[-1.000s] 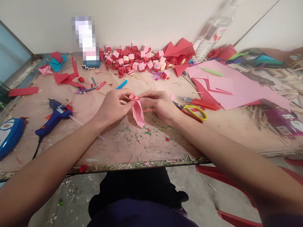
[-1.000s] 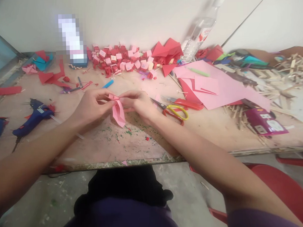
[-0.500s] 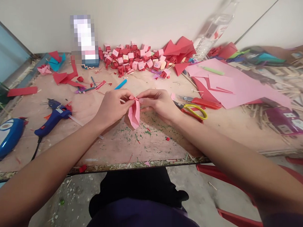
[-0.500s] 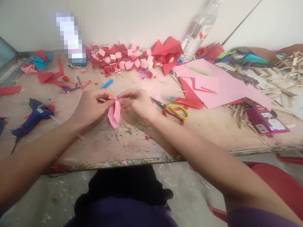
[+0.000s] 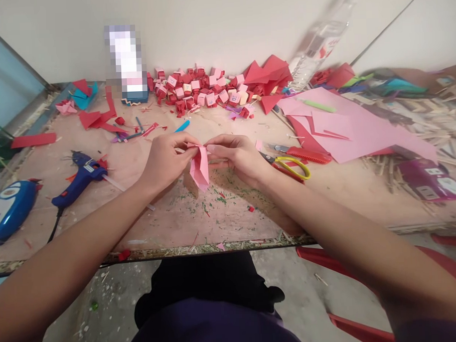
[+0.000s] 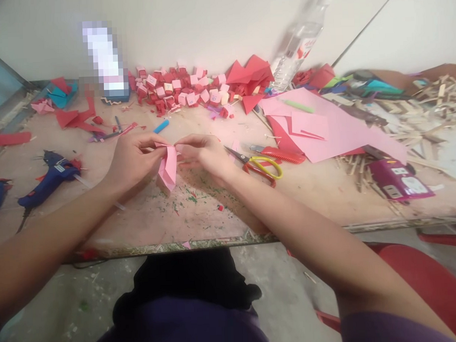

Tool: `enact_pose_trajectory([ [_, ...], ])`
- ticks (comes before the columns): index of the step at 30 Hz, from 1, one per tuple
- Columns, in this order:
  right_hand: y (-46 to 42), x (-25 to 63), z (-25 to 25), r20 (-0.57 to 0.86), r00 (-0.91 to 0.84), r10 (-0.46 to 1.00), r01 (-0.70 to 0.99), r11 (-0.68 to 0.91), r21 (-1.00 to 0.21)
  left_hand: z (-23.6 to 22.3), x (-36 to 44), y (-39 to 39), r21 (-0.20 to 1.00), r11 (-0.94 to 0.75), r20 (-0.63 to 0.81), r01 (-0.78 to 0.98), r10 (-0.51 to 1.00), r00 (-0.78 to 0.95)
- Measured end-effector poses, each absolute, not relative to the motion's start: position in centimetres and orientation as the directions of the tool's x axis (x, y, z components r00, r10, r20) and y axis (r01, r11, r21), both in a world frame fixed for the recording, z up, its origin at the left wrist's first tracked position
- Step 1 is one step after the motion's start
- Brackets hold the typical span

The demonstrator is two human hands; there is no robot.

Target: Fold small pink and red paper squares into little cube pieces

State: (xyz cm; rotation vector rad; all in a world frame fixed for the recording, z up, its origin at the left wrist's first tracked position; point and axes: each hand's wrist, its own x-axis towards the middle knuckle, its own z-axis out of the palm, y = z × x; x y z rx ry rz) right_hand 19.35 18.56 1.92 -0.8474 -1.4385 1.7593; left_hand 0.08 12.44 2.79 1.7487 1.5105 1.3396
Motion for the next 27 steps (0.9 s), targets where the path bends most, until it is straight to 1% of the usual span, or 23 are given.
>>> enact_pose_trajectory([
  [4, 18.6, 19.4, 1.7, -0.092, -0.552, 0.829, -0.120, -0.188, -0.975, 2.6, 0.0, 12.6, 0.836, -0.283, 0.359, 0.470, 0.930, -0.079],
  [10, 18.9, 19.6, 1.4, -0.080, -0.546, 0.834, -0.129, -0.178, -0.975, 3.0, 0.0, 12.7, 0.853, -0.279, 0.324, 0.441, 0.946, -0.029],
  [13, 19.0, 19.6, 1.5, -0.074, -0.531, 0.844, -0.109, -0.154, -0.982, 3.1, 0.0, 12.7, 0.854, -0.273, 0.322, 0.443, 0.946, -0.037],
  [15, 18.9, 19.6, 1.7, -0.036, -0.512, 0.858, -0.070, -0.084, -0.994, 3.0, 0.0, 12.7, 0.846, -0.270, 0.327, 0.460, 0.944, -0.047],
  [17, 18.5, 19.5, 2.1, 0.048, -0.500, 0.865, 0.001, 0.056, -0.998, 2.9, -0.1, 12.7, 0.826, -0.280, 0.349, 0.489, 0.936, -0.053],
  [19, 18.1, 19.4, 2.6, 0.151, -0.510, 0.846, 0.093, 0.230, -0.969, 2.7, -0.1, 12.7, 0.799, -0.297, 0.380, 0.523, 0.923, -0.056],
  [21, 17.6, 19.2, 2.9, 0.232, -0.530, 0.816, 0.151, 0.360, -0.921, 2.7, 0.0, 12.7, 0.774, -0.308, 0.406, 0.552, 0.912, -0.060],
  [23, 17.4, 19.2, 3.0, 0.280, -0.536, 0.796, 0.166, 0.425, -0.890, 2.7, 0.0, 12.7, 0.760, -0.309, 0.415, 0.571, 0.908, -0.062],
  [27, 17.3, 19.2, 2.6, 0.314, -0.520, 0.795, 0.214, 0.477, -0.853, 2.6, 0.1, 12.6, 0.766, -0.317, 0.399, 0.559, 0.917, -0.027],
])
